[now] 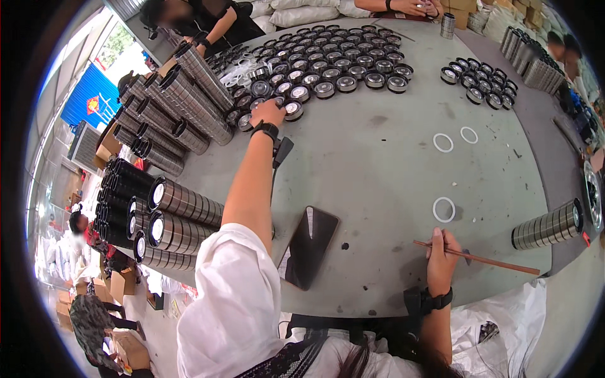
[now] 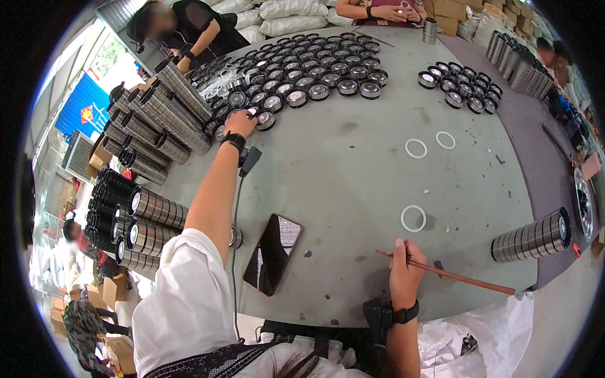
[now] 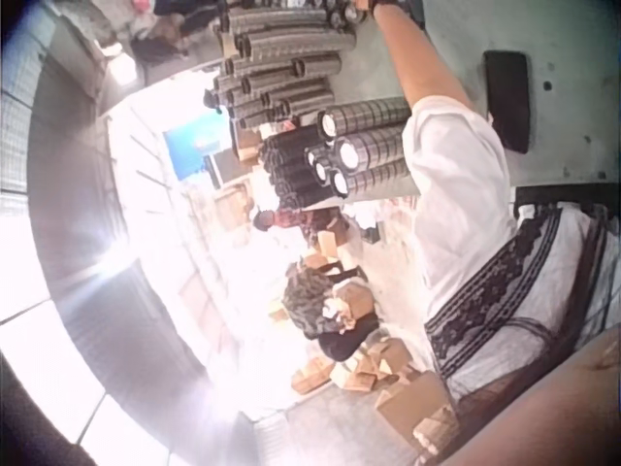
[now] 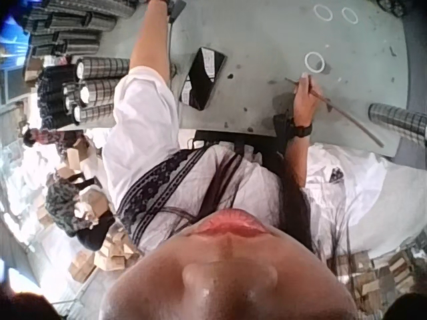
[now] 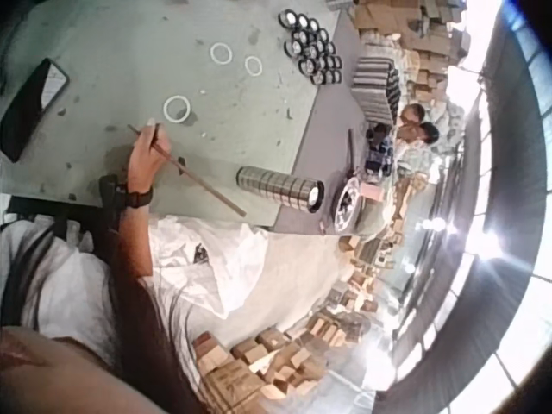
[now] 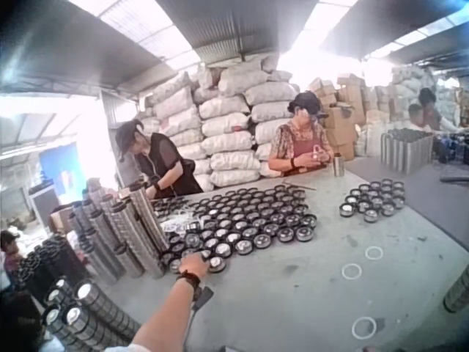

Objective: Assembling industrial filter components at a workbench, using a wooden stick to align or apply material.

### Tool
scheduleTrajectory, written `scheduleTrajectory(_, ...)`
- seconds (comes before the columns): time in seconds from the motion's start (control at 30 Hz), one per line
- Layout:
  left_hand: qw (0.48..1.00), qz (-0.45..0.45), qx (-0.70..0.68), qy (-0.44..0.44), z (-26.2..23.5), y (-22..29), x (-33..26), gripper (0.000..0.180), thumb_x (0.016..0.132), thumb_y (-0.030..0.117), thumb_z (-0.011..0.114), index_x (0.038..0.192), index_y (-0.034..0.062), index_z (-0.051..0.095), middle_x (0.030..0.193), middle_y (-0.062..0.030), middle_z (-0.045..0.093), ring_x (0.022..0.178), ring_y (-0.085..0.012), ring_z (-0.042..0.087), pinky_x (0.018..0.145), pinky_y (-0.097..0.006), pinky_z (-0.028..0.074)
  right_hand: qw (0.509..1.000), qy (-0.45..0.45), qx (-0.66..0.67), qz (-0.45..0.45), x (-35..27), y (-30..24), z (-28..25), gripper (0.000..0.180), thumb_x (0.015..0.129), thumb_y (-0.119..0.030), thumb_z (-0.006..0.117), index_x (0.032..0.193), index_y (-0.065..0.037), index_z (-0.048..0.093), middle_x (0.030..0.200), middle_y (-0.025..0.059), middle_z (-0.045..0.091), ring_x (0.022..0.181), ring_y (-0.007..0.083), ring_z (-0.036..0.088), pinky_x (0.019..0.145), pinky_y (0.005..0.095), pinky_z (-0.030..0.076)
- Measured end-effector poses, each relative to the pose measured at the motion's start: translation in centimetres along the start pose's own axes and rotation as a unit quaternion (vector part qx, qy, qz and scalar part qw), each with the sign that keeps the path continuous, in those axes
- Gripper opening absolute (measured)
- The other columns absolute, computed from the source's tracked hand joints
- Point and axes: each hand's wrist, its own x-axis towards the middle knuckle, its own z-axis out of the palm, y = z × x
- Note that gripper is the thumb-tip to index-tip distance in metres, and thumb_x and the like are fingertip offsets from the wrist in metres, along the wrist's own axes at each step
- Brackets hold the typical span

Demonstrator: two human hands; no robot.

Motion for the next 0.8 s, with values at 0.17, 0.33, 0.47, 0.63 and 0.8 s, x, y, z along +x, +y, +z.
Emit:
scheduleTrajectory(0.17, 0.998, 0.054, 0.010, -0.038, 0.2, -0.8, 1.6, 0.035, 0.080, 0.028, 0.061, 0.110, 0.0125, 0.065, 0.115, -0.0139, 0.063, 0.108, -0.0319, 0.060, 0.089, -0.042, 0.049, 1.000, -0.003, -0.012, 0.002, -0.2, -0.3, -0.1, 0.035, 0.096, -0.020, 0.051, 0.065, -0.005, 0.046, 0.055, -0.0026, 0.040, 0.049, 0.0043, 0.034, 0.047, 0.0229, 0.027)
scheduleTrajectory(0.33, 0.994, 0.086, 0.021, -0.063, 0.0, 0.2, 1.5, 0.030, 0.079, 0.020, 0.061, 0.106, 0.0088, 0.067, 0.110, -0.0163, 0.064, 0.104, -0.0330, 0.061, 0.089, -0.042, 0.049, 1.000, -0.005, 0.001, 0.007, -0.3, -0.8, -0.1, 0.035, 0.096, -0.018, 0.051, 0.064, -0.005, 0.045, 0.054, -0.0029, 0.038, 0.049, 0.0042, 0.033, 0.047, 0.0229, 0.026)
scheduleTrajectory(0.47, 0.991, 0.110, 0.037, -0.068, -0.5, 0.5, 0.8, 0.030, 0.077, 0.019, 0.066, 0.104, 0.0079, 0.067, 0.108, -0.0172, 0.065, 0.103, -0.0332, 0.061, 0.087, -0.042, 0.050, 1.000, -0.006, 0.011, 0.012, -0.2, -0.7, -0.1, 0.036, 0.096, -0.018, 0.050, 0.063, -0.006, 0.043, 0.054, -0.0032, 0.038, 0.049, 0.0041, 0.032, 0.046, 0.0228, 0.026)
scheduleTrajectory(0.63, 0.990, 0.106, 0.066, -0.065, -0.2, -0.1, 1.5, 0.032, 0.073, 0.020, 0.071, 0.102, 0.0073, 0.067, 0.107, -0.0172, 0.065, 0.103, -0.0324, 0.062, 0.086, -0.041, 0.051, 1.000, -0.014, 0.021, 0.016, -0.1, -0.7, 0.2, 0.036, 0.096, -0.018, 0.050, 0.063, -0.006, 0.041, 0.054, -0.0032, 0.038, 0.049, 0.0040, 0.032, 0.046, 0.0226, 0.026)
scheduleTrajectory(0.8, 0.977, 0.182, 0.052, -0.096, -0.9, 0.9, -0.3, 0.030, 0.070, 0.021, 0.074, 0.095, 0.0059, 0.068, 0.102, -0.0173, 0.066, 0.098, -0.0322, 0.063, 0.084, -0.041, 0.051, 1.000, 0.002, 0.009, 0.019, -0.1, -0.6, 0.2, 0.036, 0.096, -0.018, 0.050, 0.063, -0.006, 0.042, 0.054, -0.0033, 0.038, 0.050, 0.0045, 0.033, 0.048, 0.0233, 0.027)
